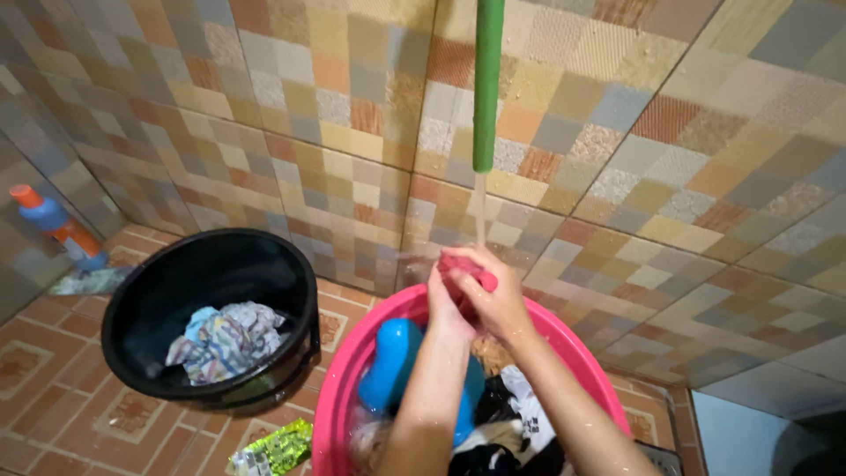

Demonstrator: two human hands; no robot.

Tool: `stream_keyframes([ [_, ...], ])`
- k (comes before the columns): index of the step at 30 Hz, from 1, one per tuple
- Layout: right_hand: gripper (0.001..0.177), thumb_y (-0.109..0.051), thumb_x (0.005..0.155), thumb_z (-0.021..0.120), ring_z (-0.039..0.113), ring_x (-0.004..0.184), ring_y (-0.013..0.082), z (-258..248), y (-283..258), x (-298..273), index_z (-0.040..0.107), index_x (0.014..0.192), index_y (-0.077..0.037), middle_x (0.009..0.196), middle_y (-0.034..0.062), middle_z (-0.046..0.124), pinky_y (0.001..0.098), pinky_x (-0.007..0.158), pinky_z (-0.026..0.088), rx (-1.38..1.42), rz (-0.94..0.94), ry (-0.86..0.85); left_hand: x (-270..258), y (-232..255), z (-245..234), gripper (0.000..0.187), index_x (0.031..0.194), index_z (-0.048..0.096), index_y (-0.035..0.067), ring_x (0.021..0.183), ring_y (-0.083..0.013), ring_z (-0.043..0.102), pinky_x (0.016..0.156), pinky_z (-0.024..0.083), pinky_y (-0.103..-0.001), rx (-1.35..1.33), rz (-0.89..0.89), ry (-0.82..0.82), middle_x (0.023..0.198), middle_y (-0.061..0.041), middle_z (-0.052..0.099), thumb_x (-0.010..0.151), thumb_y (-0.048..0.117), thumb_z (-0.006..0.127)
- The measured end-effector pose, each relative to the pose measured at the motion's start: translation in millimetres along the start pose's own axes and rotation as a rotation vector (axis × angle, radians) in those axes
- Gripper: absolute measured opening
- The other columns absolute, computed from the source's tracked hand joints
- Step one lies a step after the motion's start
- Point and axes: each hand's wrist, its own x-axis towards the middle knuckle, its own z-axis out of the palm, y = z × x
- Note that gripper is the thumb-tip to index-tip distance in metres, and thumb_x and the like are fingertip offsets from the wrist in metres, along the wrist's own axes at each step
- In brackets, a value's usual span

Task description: The person washes clothes by hand in a pink basin using water from a hose, scrubbing and wringing various items including a patterned cloth and a black garment.

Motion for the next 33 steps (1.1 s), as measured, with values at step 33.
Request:
stream_keyframes([
  [33,0.025,-0.019,0.1,0.071,0.059,0.067,0.0149,5,55,-20,0.073,0.083,0.0,0.073,0.0019,0.069,0.0336,0.064,0.048,0.328,0.687,0.486,20,-53,-20,0.04,0.122,0.062,0.004,0.113,-0.0225,0.063,0.099,0.05,-0.037,0.529,0.595,0.182,0.124,-0.01,0.066,0.095,0.03,0.051],
])
